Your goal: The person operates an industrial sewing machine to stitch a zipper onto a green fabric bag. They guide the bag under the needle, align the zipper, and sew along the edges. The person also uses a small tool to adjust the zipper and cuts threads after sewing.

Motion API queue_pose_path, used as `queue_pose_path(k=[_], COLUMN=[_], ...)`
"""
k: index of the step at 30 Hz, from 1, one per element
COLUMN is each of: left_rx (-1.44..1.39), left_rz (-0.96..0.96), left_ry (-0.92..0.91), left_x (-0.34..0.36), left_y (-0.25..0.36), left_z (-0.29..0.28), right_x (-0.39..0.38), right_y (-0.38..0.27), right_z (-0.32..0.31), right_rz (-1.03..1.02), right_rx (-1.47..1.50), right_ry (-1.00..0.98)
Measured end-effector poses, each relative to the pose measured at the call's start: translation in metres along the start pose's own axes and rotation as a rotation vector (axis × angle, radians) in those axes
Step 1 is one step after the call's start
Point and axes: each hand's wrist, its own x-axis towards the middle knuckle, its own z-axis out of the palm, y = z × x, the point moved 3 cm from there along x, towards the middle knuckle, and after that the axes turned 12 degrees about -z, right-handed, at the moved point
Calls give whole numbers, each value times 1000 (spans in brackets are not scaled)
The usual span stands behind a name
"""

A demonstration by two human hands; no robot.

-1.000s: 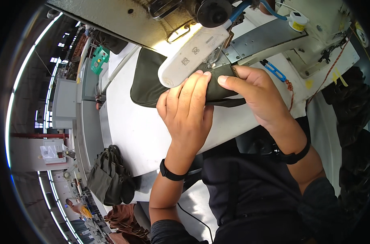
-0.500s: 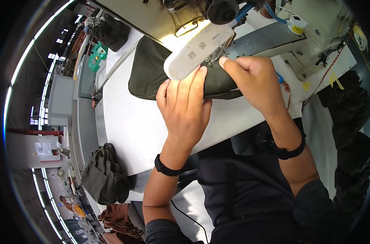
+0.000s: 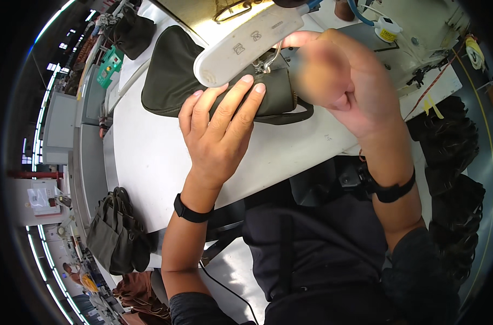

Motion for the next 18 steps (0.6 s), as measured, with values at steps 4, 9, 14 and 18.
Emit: queue_pose_path(k=[4, 9, 14, 18], left_rx=[-9, 16, 2, -39], left_rz=[-45, -82, -113, -131], left_ry=[4, 16, 6, -10], left_x=[-1, -3, -3, -3], left_y=[6, 14, 17, 14], left_z=[0, 1, 4, 3], right_x=[-3, -3, -5, -4], right_y=[8, 37, 42, 41], right_z=[1, 0, -3, 2], right_rz=[-591, -900, -883, -842], right_rx=[-912, -1332, -1360, -1339], right_ry=[54, 13, 15, 35])
